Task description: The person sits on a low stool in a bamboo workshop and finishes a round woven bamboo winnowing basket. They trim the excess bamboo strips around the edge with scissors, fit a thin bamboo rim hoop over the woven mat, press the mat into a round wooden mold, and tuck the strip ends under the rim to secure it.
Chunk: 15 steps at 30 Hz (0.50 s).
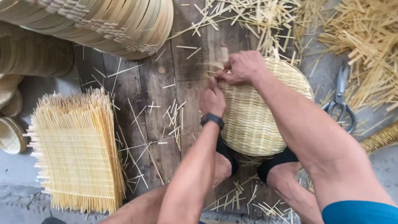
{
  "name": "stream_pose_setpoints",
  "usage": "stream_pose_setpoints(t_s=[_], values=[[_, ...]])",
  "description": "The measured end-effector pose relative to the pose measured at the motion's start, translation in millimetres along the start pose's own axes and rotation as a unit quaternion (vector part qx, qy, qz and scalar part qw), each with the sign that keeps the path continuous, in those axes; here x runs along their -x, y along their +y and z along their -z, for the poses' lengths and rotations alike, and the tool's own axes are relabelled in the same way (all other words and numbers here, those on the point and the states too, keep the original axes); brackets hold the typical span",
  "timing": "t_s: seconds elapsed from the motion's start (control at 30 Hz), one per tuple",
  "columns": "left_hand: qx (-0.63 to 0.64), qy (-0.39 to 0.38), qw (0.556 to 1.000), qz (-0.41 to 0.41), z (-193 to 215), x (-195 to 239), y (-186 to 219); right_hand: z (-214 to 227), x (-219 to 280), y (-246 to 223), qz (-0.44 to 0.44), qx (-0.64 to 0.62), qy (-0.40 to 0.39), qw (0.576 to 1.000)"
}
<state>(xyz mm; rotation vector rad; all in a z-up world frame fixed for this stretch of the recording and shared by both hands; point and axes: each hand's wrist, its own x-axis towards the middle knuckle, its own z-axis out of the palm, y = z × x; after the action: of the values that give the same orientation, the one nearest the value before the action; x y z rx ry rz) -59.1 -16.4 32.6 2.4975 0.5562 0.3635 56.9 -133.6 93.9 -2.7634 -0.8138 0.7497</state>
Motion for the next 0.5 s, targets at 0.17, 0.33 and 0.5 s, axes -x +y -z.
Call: stream_pose_setpoints(t_s=[0.17,0.33,0.5], values=[[0.001,-0.238,0.947,0.216,5,-12,6,3,-5,-7,-0.086,0.019,-0.124,0.988],[0.006,-0.265,0.939,0.22,-26,-19,-25,-20,4,18,-0.06,-0.072,0.018,0.995],[0.159,-0.214,0.938,0.223,-49,-18,-61,64,195,29,-0.047,-0.146,0.216,0.964]])
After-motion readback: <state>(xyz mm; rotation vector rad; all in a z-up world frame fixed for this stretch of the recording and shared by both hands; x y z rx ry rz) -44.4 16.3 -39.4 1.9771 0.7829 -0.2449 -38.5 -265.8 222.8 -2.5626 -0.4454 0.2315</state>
